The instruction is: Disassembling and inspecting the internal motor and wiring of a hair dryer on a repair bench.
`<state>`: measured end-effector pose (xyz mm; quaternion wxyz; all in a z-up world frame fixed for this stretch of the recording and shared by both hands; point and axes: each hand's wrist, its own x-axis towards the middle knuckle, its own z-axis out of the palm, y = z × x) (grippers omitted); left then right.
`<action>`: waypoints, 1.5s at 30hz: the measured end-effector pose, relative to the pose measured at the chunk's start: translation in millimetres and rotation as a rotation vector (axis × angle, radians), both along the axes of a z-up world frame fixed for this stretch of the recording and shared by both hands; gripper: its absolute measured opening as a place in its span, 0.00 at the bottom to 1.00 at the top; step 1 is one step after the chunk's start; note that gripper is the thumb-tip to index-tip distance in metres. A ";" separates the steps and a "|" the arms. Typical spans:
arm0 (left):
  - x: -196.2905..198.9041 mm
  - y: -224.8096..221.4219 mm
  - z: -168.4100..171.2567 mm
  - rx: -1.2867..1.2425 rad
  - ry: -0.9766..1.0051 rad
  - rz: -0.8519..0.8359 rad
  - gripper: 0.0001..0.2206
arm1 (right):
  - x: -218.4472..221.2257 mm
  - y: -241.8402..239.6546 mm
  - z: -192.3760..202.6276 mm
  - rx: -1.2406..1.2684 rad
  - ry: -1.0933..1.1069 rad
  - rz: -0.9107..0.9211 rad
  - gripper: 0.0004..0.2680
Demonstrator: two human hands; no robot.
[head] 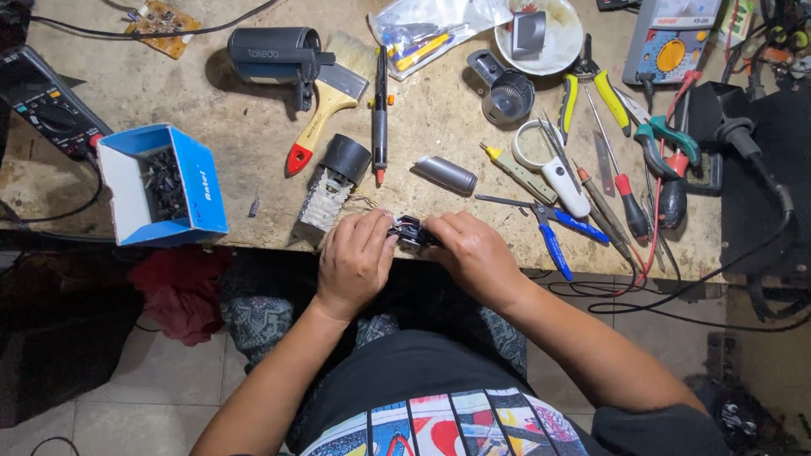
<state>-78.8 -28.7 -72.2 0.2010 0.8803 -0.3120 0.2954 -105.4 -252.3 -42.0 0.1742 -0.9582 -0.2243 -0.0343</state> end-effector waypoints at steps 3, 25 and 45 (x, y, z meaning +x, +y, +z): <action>-2.7 -1.6 2.5 -0.033 0.004 -0.008 0.16 | -0.4 0.3 2.2 -0.021 -0.023 0.023 0.13; -1.3 -5.5 -18.9 -0.054 0.049 0.040 0.17 | 17.2 -5.0 14.9 -0.030 0.088 0.106 0.12; -12.0 -24.7 3.8 -0.202 0.155 0.211 0.14 | -15.8 -18.0 -10.2 0.187 -0.149 -0.013 0.11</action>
